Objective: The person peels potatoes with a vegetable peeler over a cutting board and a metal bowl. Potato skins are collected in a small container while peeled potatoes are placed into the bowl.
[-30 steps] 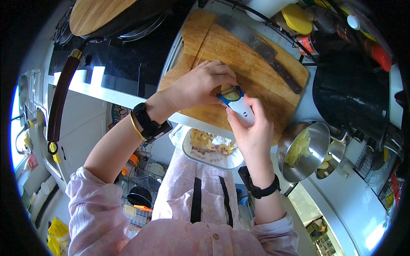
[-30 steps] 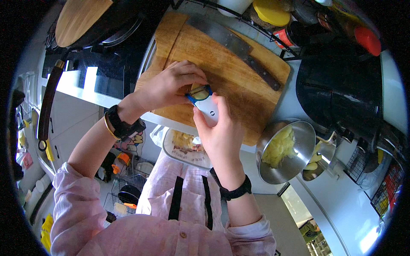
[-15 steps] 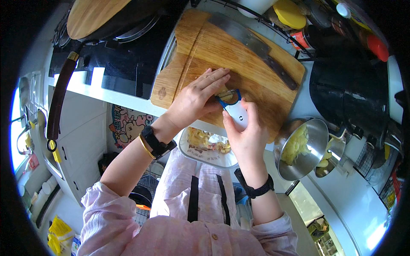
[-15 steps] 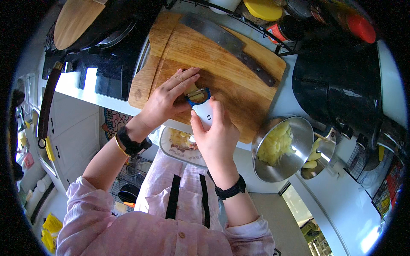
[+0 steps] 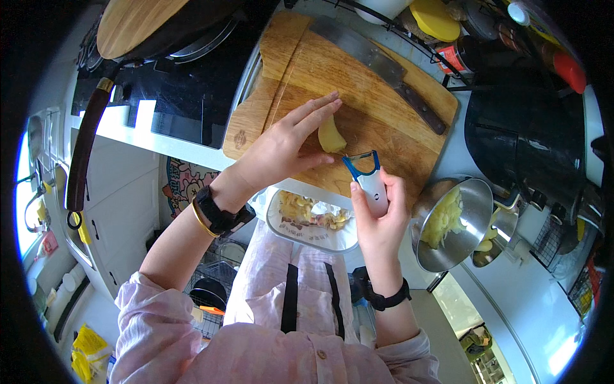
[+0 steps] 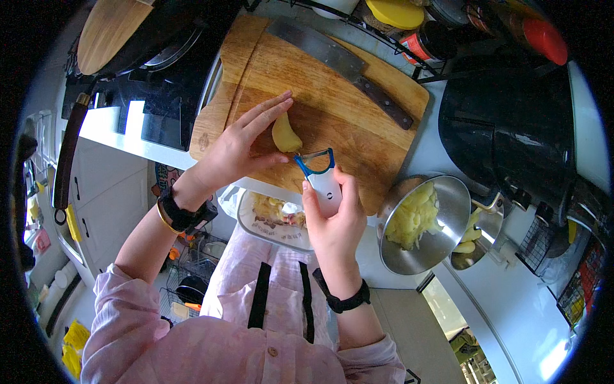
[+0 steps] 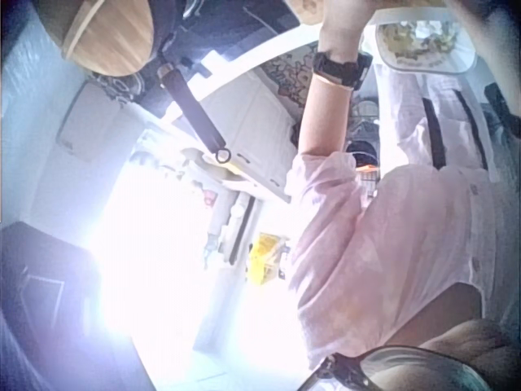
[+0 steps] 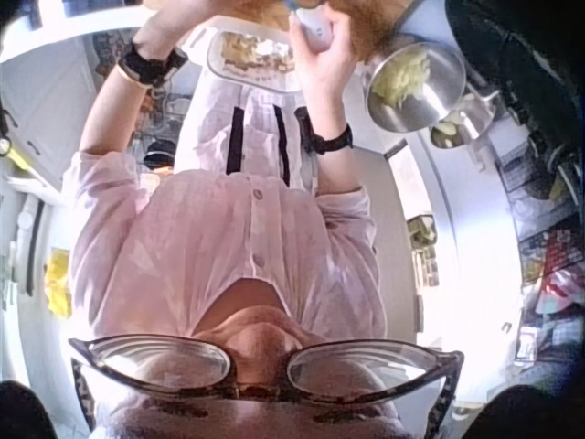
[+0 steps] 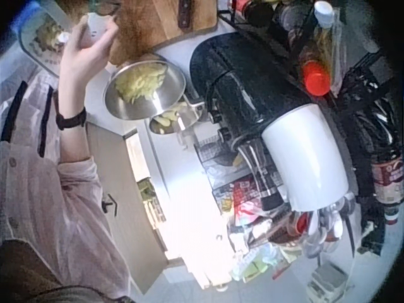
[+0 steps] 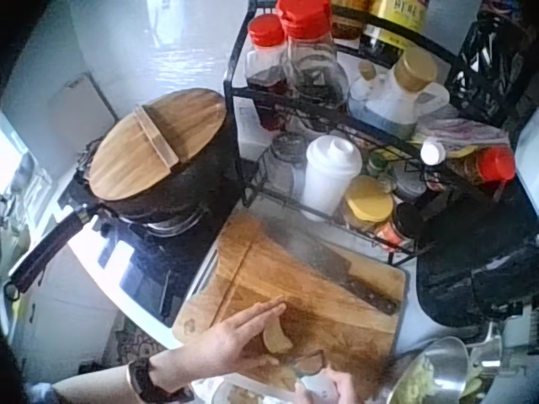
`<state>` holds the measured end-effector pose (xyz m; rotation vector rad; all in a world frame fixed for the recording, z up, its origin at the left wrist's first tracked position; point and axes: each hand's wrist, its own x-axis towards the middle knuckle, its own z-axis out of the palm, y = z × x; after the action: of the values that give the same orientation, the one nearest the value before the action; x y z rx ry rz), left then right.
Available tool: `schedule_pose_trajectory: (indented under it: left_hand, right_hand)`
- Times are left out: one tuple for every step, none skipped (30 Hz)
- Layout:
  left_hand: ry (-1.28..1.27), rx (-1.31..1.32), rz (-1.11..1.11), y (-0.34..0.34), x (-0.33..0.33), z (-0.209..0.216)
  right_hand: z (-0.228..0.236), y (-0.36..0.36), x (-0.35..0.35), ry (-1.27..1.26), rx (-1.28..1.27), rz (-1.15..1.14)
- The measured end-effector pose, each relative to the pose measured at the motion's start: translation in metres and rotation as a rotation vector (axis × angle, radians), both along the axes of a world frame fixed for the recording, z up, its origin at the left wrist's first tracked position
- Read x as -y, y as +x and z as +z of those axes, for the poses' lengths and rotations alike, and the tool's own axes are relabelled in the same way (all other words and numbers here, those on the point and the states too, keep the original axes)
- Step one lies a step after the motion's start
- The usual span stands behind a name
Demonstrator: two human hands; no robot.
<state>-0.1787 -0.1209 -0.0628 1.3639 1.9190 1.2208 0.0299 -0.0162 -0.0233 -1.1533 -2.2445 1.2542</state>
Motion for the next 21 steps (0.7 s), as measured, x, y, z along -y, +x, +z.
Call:
schedule_pose_trajectory:
  left_hand:
    - [0.008, 0.002, 0.024, 0.001, 0.0, 0.002]
    - [-0.035, -0.075, 0.041, 0.003, 0.0, 0.003]
    - [-0.08, -0.152, 0.058, 0.007, -0.001, 0.005]
    - [-0.108, -0.228, 0.088, 0.01, -0.001, 0.006]
    - [-0.107, -0.234, 0.109, 0.015, -0.002, 0.007]
    - [-0.089, -0.24, 0.138, 0.019, -0.004, 0.007]
    - [-0.077, -0.243, 0.161, 0.021, -0.006, 0.007]
    - [-0.058, -0.149, 0.175, 0.023, -0.007, 0.007]
    - [-0.048, -0.113, 0.183, 0.024, -0.007, 0.007]
    - [-0.042, -0.066, 0.183, 0.025, -0.007, 0.006]
    - [-0.032, -0.033, 0.186, 0.022, -0.008, 0.004]
    - [0.011, 0.032, 0.154, 0.018, -0.009, 0.002]
    - [0.019, 0.121, 0.127, 0.017, -0.007, 0.001]
    - [0.027, 0.221, 0.075, 0.018, -0.004, 0.001]
    - [0.021, 0.277, 0.055, 0.016, -0.003, 0.001]
    - [0.028, 0.315, 0.023, 0.011, -0.003, 0.0]
    - [0.007, 0.392, -0.003, 0.009, -0.001, 0.0]
    - [0.046, 0.519, 0.007, 0.009, -0.002, 0.001]
    - [0.055, 0.333, 0.025, 0.011, -0.002, 0.003]
    - [0.031, 0.198, 0.051, 0.014, -0.001, 0.005]
    - [0.006, 0.062, 0.076, 0.019, -0.001, 0.008]
  right_hand:
    - [0.001, -0.001, -0.001, -0.012, -0.022, -0.02]
    - [0.003, -0.002, -0.003, -0.03, -0.043, -0.042]
    - [0.003, -0.003, -0.003, -0.049, -0.067, -0.064]
    - [0.003, -0.004, -0.005, -0.08, -0.054, -0.1]
    - [0.002, -0.004, -0.005, -0.076, -0.063, -0.085]
    - [0.001, -0.004, -0.005, -0.069, -0.071, -0.075]
    - [-0.001, -0.004, -0.006, -0.059, -0.087, -0.064]
    - [-0.003, -0.004, -0.006, -0.022, -0.148, -0.095]
    - [-0.005, -0.004, -0.006, 0.006, -0.107, -0.063]
    - [-0.005, -0.003, -0.006, 0.016, -0.034, -0.037]
    - [-0.007, -0.005, -0.009, 0.004, 0.042, -0.055]
    - [-0.005, -0.004, -0.008, -0.017, -0.048, -0.066]
    - [-0.004, -0.006, -0.009, -0.048, -0.037, -0.067]
    - [0.0, -0.006, -0.008, -0.072, -0.052, -0.038]
    - [0.003, -0.008, -0.01, -0.105, -0.087, -0.041]
    - [0.006, -0.011, -0.012, -0.078, -0.125, -0.039]
    - [0.009, -0.013, -0.013, -0.068, -0.155, -0.048]
    - [0.014, -0.014, -0.013, -0.063, -0.164, -0.037]
    - [0.017, -0.015, -0.015, -0.061, -0.153, -0.058]
    - [0.019, -0.016, -0.018, -0.061, -0.128, -0.057]
    - [0.021, -0.017, -0.021, -0.053, -0.111, -0.065]
